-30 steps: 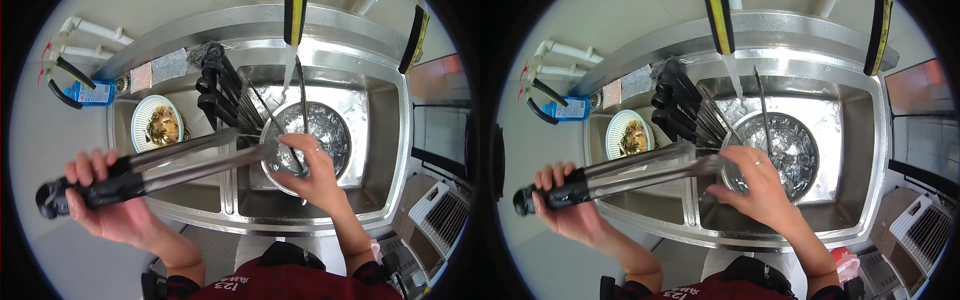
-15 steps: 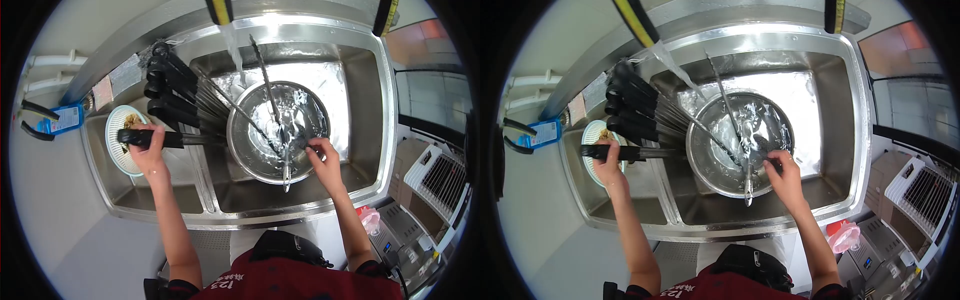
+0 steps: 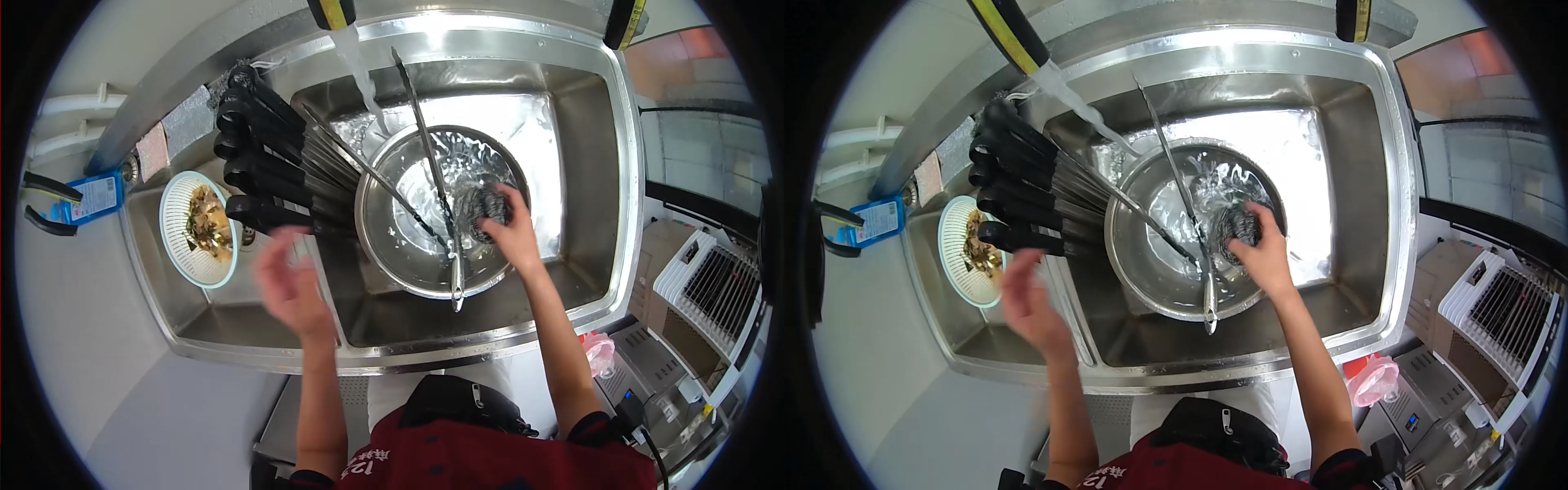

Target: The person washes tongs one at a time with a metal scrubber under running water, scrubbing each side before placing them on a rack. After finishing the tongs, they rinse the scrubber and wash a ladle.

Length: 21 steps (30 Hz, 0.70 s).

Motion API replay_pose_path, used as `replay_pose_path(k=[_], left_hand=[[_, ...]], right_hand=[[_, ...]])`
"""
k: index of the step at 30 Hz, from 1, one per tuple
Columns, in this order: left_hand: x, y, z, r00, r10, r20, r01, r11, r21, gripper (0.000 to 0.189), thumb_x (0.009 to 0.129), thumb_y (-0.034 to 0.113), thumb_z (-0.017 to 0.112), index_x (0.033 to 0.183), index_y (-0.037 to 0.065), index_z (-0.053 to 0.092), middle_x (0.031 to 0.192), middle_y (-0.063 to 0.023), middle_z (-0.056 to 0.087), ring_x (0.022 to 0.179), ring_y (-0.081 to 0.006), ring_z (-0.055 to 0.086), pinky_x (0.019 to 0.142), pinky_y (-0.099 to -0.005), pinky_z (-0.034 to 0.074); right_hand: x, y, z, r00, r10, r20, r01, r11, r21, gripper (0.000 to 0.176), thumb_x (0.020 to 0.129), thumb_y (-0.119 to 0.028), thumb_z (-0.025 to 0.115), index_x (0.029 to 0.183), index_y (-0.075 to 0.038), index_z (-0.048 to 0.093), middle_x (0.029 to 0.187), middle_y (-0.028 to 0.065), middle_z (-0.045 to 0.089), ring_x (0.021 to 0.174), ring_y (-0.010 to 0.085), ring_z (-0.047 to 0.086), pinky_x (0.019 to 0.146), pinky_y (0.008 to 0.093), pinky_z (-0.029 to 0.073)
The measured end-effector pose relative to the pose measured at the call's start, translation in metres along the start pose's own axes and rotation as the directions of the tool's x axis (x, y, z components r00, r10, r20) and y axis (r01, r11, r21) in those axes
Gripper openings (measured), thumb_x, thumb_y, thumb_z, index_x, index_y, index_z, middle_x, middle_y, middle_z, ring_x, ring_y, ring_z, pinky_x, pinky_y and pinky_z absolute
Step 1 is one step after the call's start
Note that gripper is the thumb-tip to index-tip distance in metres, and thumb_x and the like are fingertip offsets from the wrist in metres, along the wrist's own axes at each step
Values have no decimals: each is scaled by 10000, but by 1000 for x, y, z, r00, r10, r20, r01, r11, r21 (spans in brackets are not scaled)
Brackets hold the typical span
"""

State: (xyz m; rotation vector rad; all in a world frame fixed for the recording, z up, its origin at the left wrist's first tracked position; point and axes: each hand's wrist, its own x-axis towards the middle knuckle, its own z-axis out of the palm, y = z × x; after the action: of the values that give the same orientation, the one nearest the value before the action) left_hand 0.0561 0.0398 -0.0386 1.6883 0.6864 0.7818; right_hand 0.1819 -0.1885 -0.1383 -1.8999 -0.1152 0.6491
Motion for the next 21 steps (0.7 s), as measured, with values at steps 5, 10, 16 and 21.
replay_pose_path(k=[5,10,16,21], left_hand=[[-64,-62,66,653,-689,315,731,681,-26,436,777,123,562,1159,28,373,1118,-104,415,1083,-193,374,855,-289,353],[-70,-50,96,920,-378,106,345,907,241,496,786,170,574,1190,18,329,1127,-109,372,1052,-209,389,841,-315,369],[-55,-26,108,617,-621,484,751,648,-127,324,808,172,551,1058,-18,467,889,-85,552,781,-96,508,666,-226,417],[-60,-38,108,812,-497,307,531,847,-32,249,820,170,506,953,-40,509,825,-146,564,667,-200,540,597,-292,421]], right_hand=[[-16,-50,-20,957,245,155,-286,719,633,576,681,36,548,1216,-12,341,1095,103,431,969,149,460,818,268,398],[-22,-51,-2,982,179,68,-187,824,535,586,679,36,568,1219,-47,357,1201,110,346,1003,165,439,848,263,371],[-33,-60,32,994,85,65,-103,925,367,437,769,-21,493,1183,27,363,1144,151,439,1041,191,444,858,284,364],[-30,-65,46,993,-76,-86,70,995,-66,350,809,-86,482,1130,38,416,982,169,521,866,174,506,743,257,406]])
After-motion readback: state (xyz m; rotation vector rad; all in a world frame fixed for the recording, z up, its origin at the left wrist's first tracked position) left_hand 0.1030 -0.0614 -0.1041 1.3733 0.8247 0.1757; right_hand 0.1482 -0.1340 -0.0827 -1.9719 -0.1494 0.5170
